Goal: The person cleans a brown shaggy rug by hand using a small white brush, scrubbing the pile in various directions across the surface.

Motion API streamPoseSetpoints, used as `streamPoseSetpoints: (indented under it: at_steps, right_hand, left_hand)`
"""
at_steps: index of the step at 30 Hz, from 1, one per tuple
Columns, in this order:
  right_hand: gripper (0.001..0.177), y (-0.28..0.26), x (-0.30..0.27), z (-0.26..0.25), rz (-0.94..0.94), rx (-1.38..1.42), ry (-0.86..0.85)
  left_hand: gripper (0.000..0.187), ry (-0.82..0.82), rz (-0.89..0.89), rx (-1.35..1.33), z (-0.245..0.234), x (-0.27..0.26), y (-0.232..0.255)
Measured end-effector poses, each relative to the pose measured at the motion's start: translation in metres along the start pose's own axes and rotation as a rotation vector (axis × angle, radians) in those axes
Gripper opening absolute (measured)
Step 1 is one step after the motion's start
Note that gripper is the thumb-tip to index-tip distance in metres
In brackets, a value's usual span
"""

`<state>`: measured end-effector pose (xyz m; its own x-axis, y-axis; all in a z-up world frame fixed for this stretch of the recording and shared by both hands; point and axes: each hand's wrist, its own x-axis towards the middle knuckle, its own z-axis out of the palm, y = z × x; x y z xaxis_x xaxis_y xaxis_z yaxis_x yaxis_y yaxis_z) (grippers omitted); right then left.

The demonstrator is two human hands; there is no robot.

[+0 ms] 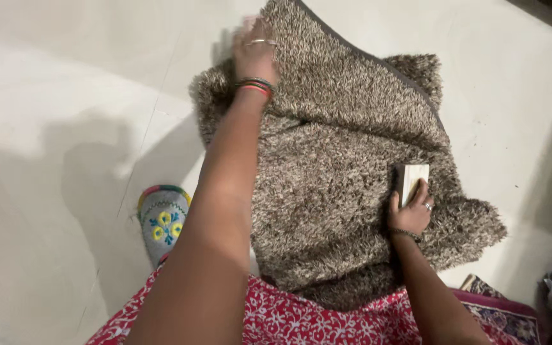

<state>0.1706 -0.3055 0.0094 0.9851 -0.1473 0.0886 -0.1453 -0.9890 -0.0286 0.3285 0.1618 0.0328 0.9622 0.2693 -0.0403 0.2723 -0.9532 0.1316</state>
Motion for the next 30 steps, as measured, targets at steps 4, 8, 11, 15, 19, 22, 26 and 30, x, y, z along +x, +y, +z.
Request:
streamPoseSetpoints:
  at_steps: [4,8,11,15,19,22,26,30]
  right_hand:
    - [0.08,0.001,0.001,0.004,0.108,-0.02,-0.082]
    - [0.079,0.005,-0.001,0.01,0.052,-0.008,-0.013]
    - [0.08,0.009,0.0,0.013,0.052,-0.009,-0.018]
    - [0.081,0.018,0.001,0.02,0.025,0.01,0.01]
    - [0.081,0.016,0.001,0.016,0.008,0.04,0.017]
    - [0.077,0.014,0.001,0.012,0.073,-0.011,-0.05]
    - [0.076,0.016,-0.001,0.015,-0.001,0.031,0.017]
    - [0.07,0.026,0.001,0.024,-0.014,0.067,0.035]
  left_hand:
    - [0.11,-0.229,-0.254,-0.328,0.009,0.007,-0.041]
    - [0.075,-0.357,-0.22,-0.465,0.026,0.02,-0.028]
    - [0.059,-0.119,-0.106,-0.524,0.04,0.043,-0.028]
    - [0.072,0.455,-0.547,-0.722,0.05,0.064,-0.074]
    - [0.094,0.522,-0.592,-0.525,0.024,0.024,-0.11]
    - [0.102,0.014,-0.148,-0.055,0.014,-0.058,-0.064]
    - [0.075,-0.641,1.228,-0.354,0.038,-0.241,0.039]
    - [0.067,-0.426,1.372,-0.265,0.08,-0.296,0.051]
